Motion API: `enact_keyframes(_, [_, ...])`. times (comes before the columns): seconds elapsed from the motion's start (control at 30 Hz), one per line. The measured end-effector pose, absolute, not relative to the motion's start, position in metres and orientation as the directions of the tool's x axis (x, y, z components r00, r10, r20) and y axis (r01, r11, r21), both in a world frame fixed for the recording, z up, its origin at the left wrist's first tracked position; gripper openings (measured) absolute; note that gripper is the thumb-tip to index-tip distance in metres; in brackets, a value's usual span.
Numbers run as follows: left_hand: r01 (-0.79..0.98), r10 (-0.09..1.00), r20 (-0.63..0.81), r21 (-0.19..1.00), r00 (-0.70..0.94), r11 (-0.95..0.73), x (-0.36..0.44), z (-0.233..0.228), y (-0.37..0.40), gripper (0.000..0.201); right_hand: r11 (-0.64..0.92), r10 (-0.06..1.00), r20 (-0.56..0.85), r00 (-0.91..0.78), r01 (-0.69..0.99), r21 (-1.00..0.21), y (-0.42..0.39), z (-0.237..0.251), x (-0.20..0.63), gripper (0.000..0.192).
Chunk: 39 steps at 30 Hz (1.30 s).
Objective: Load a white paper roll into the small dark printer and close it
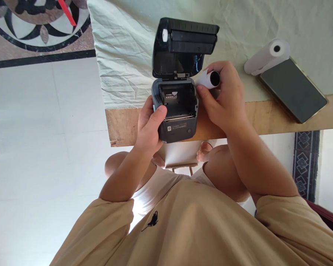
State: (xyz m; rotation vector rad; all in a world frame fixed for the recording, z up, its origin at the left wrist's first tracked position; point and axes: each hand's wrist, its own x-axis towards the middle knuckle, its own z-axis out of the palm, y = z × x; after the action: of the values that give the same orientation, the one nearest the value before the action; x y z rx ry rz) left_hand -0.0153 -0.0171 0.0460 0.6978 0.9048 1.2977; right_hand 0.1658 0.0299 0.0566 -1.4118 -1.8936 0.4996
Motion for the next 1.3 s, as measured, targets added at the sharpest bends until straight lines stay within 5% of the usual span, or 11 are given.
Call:
enact_keyframes(0.3, [-0.506,0.985,-0.165,0.846,0.049,0.167,-0.016,0.044,-0.020,0.031,0.304,0.947,0.281,-0.156,0.720,-0.624,0.030,0.053,0.166,0.042])
enact_keyframes(0.57, [-0.500,0.988,-0.129,0.852,0.086,0.155,-0.017,0.042,-0.019,0.029,0.279,0.959,0.225,-0.173,0.732,-0.621,0.027,0.054,0.165,0.041])
enact_keyframes(0.73, [-0.502,0.987,-0.135,0.850,0.084,0.159,-0.017,0.041,-0.020,0.029,0.414,0.889,0.432,-0.153,0.674,-0.612,0.027,0.059,0.171,0.046])
enact_keyframes(0.9, [-0.501,0.988,-0.124,0.852,0.093,0.154,-0.017,0.041,-0.020,0.029,0.457,0.720,0.692,-0.062,0.792,-0.405,0.036,0.065,0.198,0.031])
enact_keyframes(1.0, [-0.507,0.989,-0.117,0.849,0.090,0.146,-0.017,0.041,-0.020,0.028,0.262,0.737,0.675,0.048,0.900,-0.350,0.043,0.069,0.214,0.036])
enact_keyframes(1.13, [-0.493,0.988,-0.120,0.857,0.097,0.152,-0.018,0.041,-0.020,0.029,-0.156,0.870,0.391,0.300,0.921,-0.358,0.047,0.074,0.221,0.054])
enact_keyframes(1.3, [-0.464,0.986,-0.141,0.870,0.088,0.166,-0.018,0.041,-0.019,0.032,-0.199,0.916,0.254,0.309,0.903,-0.380,0.053,0.073,0.221,0.045])
